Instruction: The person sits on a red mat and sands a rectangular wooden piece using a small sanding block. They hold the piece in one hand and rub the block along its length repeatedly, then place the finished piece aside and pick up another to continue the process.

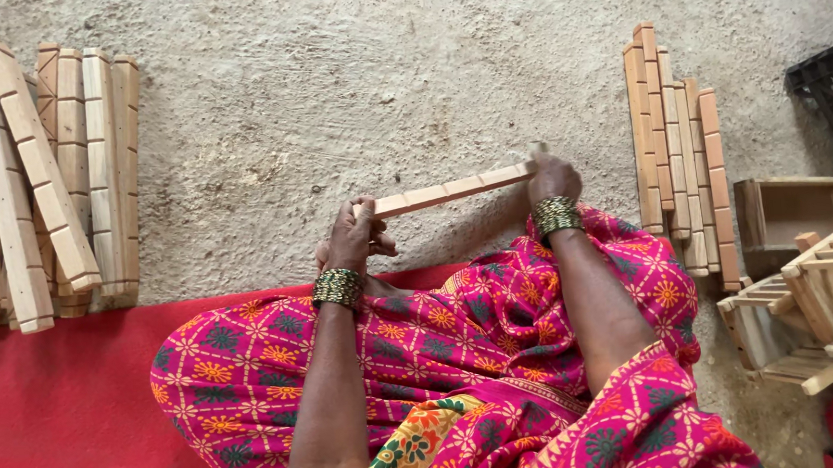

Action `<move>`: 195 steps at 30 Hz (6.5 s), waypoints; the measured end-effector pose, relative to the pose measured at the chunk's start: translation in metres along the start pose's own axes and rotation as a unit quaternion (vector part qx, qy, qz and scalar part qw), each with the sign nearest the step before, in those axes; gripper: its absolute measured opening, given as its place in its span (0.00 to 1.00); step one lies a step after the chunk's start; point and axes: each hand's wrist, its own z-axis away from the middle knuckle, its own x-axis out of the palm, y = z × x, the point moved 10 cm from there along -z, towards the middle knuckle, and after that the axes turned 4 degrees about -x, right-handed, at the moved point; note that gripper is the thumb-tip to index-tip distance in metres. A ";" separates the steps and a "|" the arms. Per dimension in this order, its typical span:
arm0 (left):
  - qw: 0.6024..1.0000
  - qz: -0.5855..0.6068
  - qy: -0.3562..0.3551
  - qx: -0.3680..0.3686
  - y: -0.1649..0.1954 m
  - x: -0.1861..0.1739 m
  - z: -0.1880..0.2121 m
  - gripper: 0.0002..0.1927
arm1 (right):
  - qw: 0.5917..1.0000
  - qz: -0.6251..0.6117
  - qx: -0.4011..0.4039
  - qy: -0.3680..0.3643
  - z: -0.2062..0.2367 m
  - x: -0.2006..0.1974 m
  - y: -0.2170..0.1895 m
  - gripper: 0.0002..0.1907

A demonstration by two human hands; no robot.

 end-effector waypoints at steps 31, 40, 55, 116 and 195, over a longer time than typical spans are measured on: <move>0.999 0.029 0.022 -0.015 -0.023 -0.017 -0.022 0.21 | 0.956 -0.088 -0.264 0.094 0.064 -0.018 -0.148 0.13; 0.995 0.095 0.021 0.029 -0.015 -0.027 -0.021 0.21 | 0.891 -0.089 -0.431 0.109 0.133 -0.011 -0.262 0.10; 0.998 0.052 -0.013 0.041 0.002 -0.005 -0.002 0.14 | 0.995 -0.045 -0.052 0.066 0.009 -0.012 -0.056 0.16; 0.983 0.117 0.076 -0.120 -0.042 -0.033 -0.029 0.27 | 0.994 -0.062 -0.080 0.033 -0.002 -0.004 -0.088 0.09; 0.993 0.106 -0.055 0.017 -0.018 -0.014 -0.023 0.20 | 0.875 -0.161 -0.456 -0.024 0.125 -0.022 -0.250 0.16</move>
